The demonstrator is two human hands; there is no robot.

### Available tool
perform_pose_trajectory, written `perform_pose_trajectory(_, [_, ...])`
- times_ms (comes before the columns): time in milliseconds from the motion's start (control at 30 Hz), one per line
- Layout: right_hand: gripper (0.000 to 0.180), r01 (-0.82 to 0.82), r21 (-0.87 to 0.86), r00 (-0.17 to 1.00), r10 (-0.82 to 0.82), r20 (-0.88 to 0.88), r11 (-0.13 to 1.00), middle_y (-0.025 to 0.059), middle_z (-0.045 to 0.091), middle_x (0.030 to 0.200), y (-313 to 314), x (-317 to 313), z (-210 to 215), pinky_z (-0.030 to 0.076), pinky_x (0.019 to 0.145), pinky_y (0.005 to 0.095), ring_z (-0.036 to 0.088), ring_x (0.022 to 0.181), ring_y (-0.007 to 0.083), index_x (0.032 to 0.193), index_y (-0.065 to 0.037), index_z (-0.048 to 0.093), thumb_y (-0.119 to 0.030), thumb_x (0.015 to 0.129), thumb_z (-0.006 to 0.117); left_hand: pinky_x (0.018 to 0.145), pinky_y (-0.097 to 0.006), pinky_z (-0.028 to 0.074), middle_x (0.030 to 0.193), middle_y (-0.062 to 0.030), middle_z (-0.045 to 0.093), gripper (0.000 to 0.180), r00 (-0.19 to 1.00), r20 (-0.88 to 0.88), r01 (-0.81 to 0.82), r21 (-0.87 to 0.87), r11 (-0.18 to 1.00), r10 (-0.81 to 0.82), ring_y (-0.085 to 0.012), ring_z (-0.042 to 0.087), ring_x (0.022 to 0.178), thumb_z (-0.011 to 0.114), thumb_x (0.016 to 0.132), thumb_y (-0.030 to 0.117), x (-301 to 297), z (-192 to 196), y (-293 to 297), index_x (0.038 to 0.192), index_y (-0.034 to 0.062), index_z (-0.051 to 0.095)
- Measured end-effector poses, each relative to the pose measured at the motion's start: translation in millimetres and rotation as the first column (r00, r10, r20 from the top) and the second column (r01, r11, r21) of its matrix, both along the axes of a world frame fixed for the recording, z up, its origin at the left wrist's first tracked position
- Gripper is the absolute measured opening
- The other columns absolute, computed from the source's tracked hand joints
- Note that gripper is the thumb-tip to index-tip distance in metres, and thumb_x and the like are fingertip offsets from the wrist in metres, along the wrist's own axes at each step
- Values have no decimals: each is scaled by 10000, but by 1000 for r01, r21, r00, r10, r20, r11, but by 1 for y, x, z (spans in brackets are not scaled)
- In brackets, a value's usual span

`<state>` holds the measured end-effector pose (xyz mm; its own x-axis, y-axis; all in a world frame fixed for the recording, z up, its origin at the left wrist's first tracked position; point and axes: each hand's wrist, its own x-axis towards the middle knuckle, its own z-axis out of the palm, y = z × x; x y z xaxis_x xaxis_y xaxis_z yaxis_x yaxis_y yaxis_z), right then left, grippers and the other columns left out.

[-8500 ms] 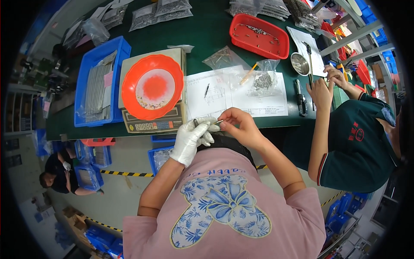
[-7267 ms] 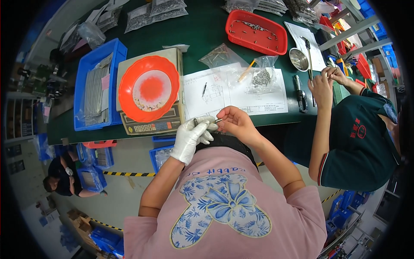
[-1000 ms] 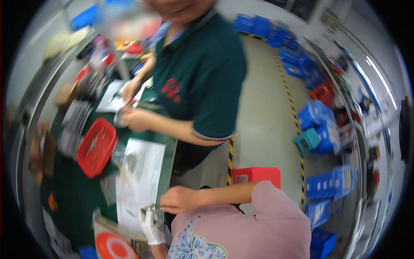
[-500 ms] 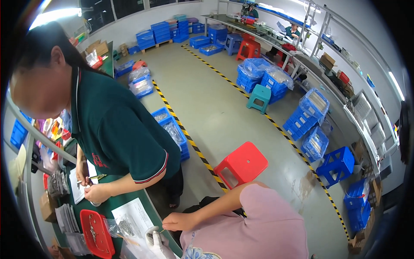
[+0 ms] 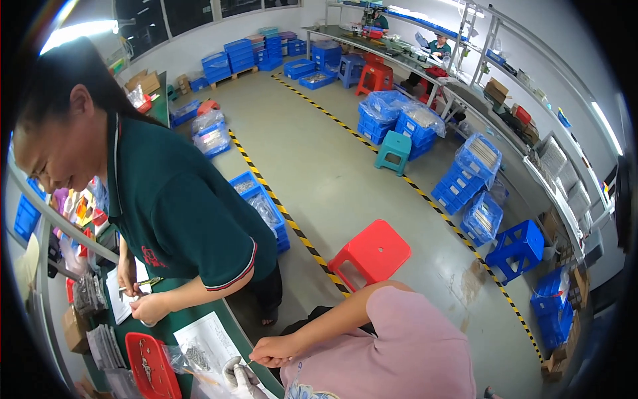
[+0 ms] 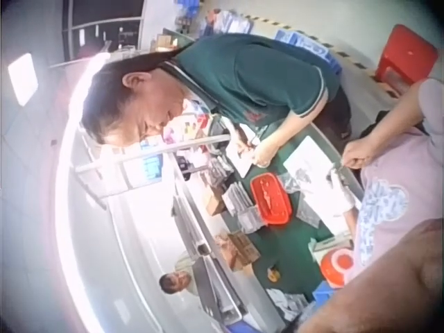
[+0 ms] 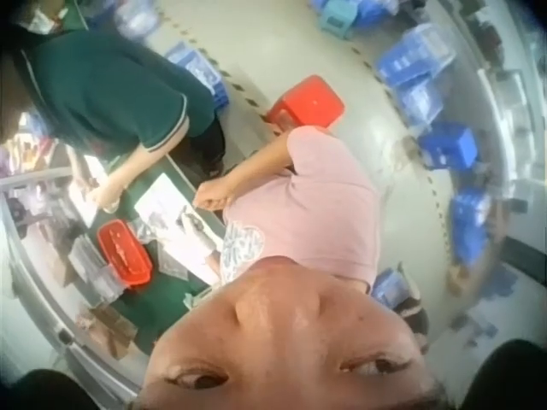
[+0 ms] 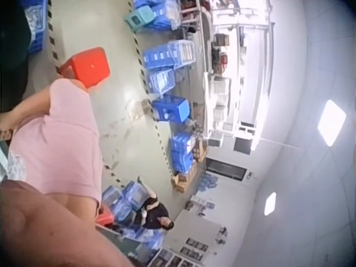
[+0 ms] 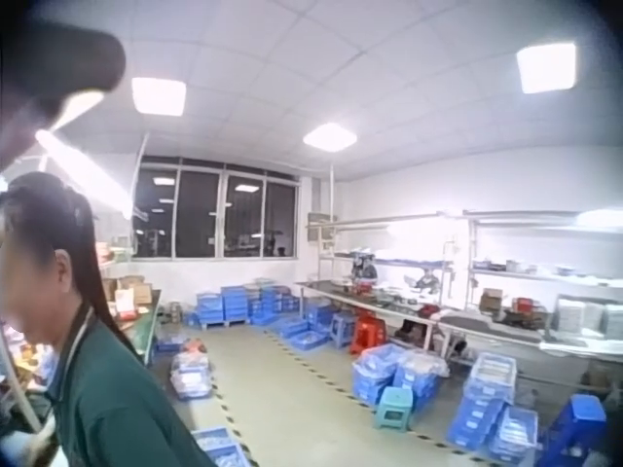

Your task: Assembling small metal components by inserting pins into cylindrical parts at a workbench in a factory.

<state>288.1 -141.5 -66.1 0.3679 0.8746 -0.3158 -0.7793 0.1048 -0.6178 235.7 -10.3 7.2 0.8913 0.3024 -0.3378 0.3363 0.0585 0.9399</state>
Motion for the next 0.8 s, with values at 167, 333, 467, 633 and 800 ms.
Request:
perform_pose_trajectory(167, [334, 520, -44, 188, -64, 980, 853, 101, 435, 491, -5, -4, 10, 346, 449, 343, 457, 471, 274, 568, -34, 385, -236, 830, 431, 433, -174, 338, 750, -46, 467, 235, 999, -32, -22, -22, 1000, 21, -90, 423, 542, 503, 787, 101, 1, -2, 1, 1000, 21, 443])
perform_pose_trajectory(333, [264, 489, -6, 97, -48, 994, 873, 109, 480, 575, -6, -8, 7, 358, 484, 360, 491, 540, 284, 641, -32, 425, -228, 816, 455, 456, -163, 310, 701, -8, 437, 187, 989, -138, 19, -193, 981, -47, -70, 401, 571, 493, 810, 150, -5, -34, 15, 963, 44, 470])
perform_pose_trajectory(467, [247, 307, -130, 612, -91, 786, 943, 113, 483, 581, -4, -1, 13, 369, 493, 374, 492, 545, 297, 665, -34, 431, -235, 800, 476, 451, -160, 269, 632, 20, 381, 176, 993, -120, -37, -126, 991, 22, -59, 353, 538, 487, 813, 181, -8, -29, 11, 939, 58, 489])
perform_pose_trajectory(633, [303, 392, 92, -290, 28, 957, 915, 128, 512, 586, -8, 11, 12, 382, 497, 380, 511, 572, 306, 664, -17, 458, -280, 814, 445, 446, -171, 256, 603, 32, 357, 184, 986, -143, -114, -188, 976, 88, -51, 332, 514, 489, 808, 192, -7, -27, 8, 931, 55, 498])
perform_pose_trajectory(800, [255, 293, -61, 295, -29, 955, 954, 105, 474, 553, -6, 6, 9, 383, 521, 363, 506, 566, 278, 646, -31, 437, -225, 811, 446, 439, -173, 241, 588, 37, 337, 170, 996, -79, -39, -119, 992, 30, -50, 313, 492, 463, 817, 172, -8, -29, 5, 928, 48, 499])
